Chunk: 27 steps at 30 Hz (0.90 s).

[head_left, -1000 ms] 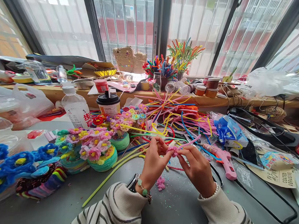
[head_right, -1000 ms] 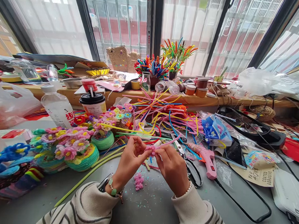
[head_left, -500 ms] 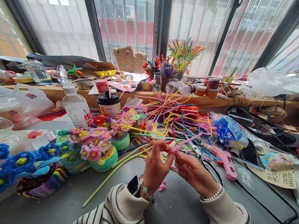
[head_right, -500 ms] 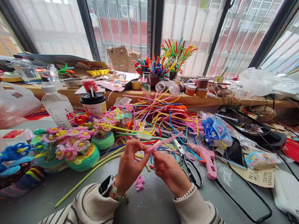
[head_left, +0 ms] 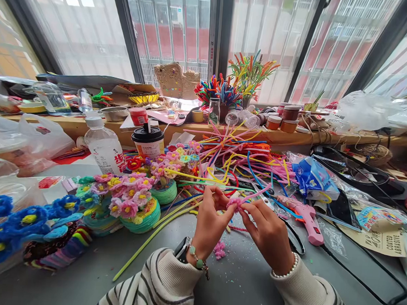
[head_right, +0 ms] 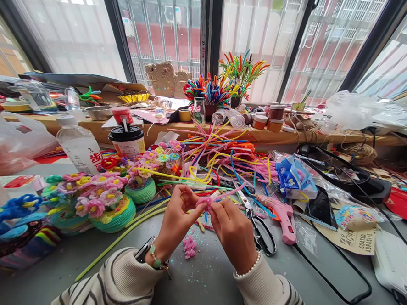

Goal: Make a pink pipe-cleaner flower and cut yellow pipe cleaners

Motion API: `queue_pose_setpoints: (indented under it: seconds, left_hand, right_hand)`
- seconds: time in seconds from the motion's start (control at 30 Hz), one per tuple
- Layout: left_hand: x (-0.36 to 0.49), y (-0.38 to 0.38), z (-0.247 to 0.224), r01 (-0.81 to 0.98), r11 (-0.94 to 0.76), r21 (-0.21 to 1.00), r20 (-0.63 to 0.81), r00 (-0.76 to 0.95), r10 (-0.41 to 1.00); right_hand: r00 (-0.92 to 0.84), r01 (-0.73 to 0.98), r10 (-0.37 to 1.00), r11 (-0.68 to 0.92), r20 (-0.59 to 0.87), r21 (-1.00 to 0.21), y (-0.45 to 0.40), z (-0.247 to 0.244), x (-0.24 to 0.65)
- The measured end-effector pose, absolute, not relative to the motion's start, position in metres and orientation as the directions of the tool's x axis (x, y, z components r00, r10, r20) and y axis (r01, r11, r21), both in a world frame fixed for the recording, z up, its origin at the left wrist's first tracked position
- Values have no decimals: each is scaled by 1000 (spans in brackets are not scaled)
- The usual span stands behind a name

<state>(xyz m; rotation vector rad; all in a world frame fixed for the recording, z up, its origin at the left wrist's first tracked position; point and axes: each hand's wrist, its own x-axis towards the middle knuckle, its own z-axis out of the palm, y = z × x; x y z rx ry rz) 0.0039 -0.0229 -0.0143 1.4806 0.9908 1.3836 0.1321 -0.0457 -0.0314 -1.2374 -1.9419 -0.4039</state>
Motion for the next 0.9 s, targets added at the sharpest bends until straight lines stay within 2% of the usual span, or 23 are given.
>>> queue_pose_setpoints:
  seconds: [0.1,0.23,0.37,0.47,0.53,0.57,0.63,0.7,0.73,0.77,0.83,0.9]
  left_hand:
    - [4,-23,-14,3,-330,944,329,70,942]
    - [3,-21,-15,-63,-261,963,266,95,959]
    - [3,-20,-15,-64,-258,964,264,107,959]
    - [4,-22,-15,14,-312,950,309,87,947]
    - [5,-23,-16,70,-364,929,359,77,930]
    - [5,-24,-16,97,-391,915,385,74,920]
    - [5,-25,-18,144,-443,885,435,80,897]
    - [5,-27,-18,170,-480,861,469,101,877]
    - [6,-27,-19,168,-489,856,476,113,872]
    - [6,-27,-18,153,-486,860,471,125,873]
    - [5,-27,-17,77,-440,895,427,144,893]
    - [5,-25,-15,-48,-335,941,338,158,928]
  right_hand:
    - [-236,880,614,464,753,-102,-46,-28,132]
    - [-276,878,596,476,754,-55,-47,-24,132]
    - [-272,877,604,476,750,-66,-47,-25,134]
    - [-239,869,639,477,731,-133,-46,-27,134]
    - [-168,849,681,467,713,-247,-46,-29,132]
    - [-111,822,717,456,688,-342,-46,-29,130]
    - [21,692,822,398,569,-602,-46,-29,127]
    - [112,432,938,252,329,-866,-46,-27,125]
    - [114,266,976,149,185,-952,-45,-26,125]
    - [87,102,995,46,55,-994,-45,-25,125]
    - [-11,-144,994,-113,-112,-983,-44,-23,127]
    - [-76,-227,987,-153,-139,-962,-43,-21,131]
